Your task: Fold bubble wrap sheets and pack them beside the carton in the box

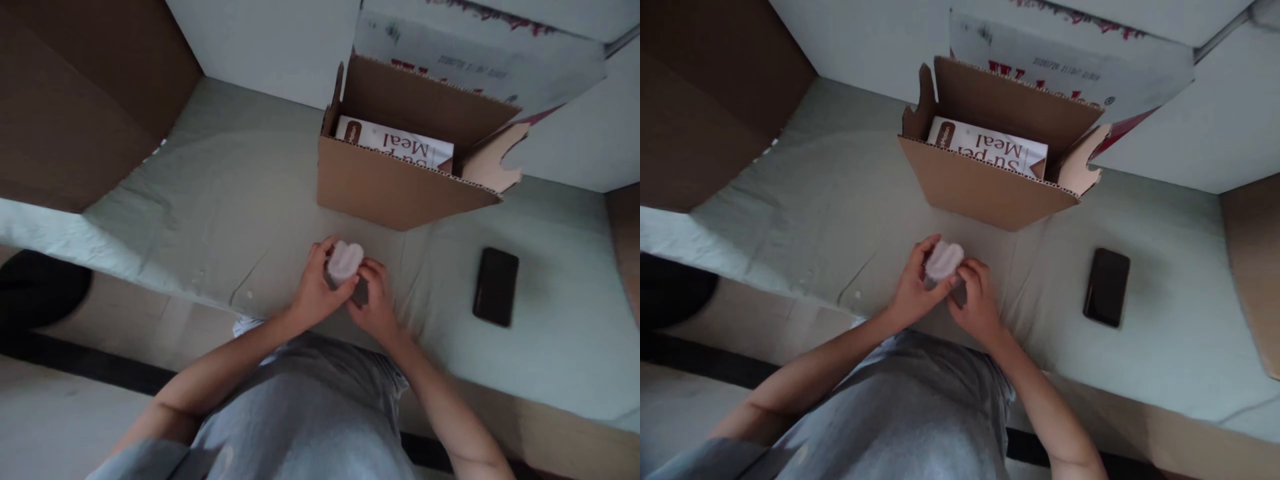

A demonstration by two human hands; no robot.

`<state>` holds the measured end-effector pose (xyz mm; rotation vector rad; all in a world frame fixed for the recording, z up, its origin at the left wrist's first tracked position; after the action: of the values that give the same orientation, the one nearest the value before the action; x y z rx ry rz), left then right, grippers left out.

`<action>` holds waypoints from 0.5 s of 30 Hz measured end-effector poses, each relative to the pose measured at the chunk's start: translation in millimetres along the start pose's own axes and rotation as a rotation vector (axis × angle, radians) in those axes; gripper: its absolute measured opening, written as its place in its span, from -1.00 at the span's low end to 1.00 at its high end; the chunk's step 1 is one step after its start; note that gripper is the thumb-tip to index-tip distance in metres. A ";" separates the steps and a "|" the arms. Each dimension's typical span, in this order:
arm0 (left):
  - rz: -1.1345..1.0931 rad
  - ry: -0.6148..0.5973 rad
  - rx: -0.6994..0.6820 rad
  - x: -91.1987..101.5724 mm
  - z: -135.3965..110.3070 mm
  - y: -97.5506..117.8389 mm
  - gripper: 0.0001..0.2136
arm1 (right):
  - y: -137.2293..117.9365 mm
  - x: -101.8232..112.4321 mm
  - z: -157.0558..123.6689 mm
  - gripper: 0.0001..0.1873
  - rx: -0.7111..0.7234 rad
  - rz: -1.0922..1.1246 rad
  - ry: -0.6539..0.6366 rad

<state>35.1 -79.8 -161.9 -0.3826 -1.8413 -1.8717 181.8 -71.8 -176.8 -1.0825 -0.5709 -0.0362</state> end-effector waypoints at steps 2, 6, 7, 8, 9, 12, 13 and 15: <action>0.005 -0.011 -0.108 2.1 -4.9 7.3 -0.43 | -9.4 5.4 -8.7 -0.58 -0.020 0.073 -0.018; -0.014 -0.115 -0.210 10.7 -9.7 14.2 -0.51 | -17.5 16.6 -18.3 -0.81 -0.096 0.141 0.060; -0.034 -0.132 -0.221 12.5 -10.2 15.2 -0.53 | -17.7 18.6 -19.3 -0.85 -0.120 0.152 0.105; -0.055 -0.145 -0.225 14.0 -10.6 16.2 -0.56 | -17.4 20.3 -20.0 -0.87 -0.148 0.176 0.146; -0.076 -0.157 -0.224 15.2 -11.1 17.1 -0.59 | -16.9 21.9 -20.3 -0.82 -0.181 0.218 0.173; -0.126 -0.192 -0.237 17.4 -12.8 18.9 -0.63 | -16.9 25.9 -20.2 -0.47 -0.294 0.395 0.086; -0.130 -0.198 -0.264 18.0 -13.6 19.1 -0.63 | -18.0 27.3 -19.9 -0.41 -0.321 0.437 0.009; -0.109 -0.203 -0.322 19.8 -15.4 18.4 -0.58 | -21.7 31.5 -18.2 -0.43 -0.355 0.456 -0.133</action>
<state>30.0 -97.5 -136.8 -0.6126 -1.7122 -2.2869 209.9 -89.9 -150.8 -1.5502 -0.4331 0.3459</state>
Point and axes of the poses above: each hand's wrist, its own z-axis towards the middle knuckle, its own x-axis out of the back of the hand, y = z × x, the point moved 1 cm from there along z, towards the middle knuckle, and after that the axes turned 15 degrees about z, right-handed, at the moved point
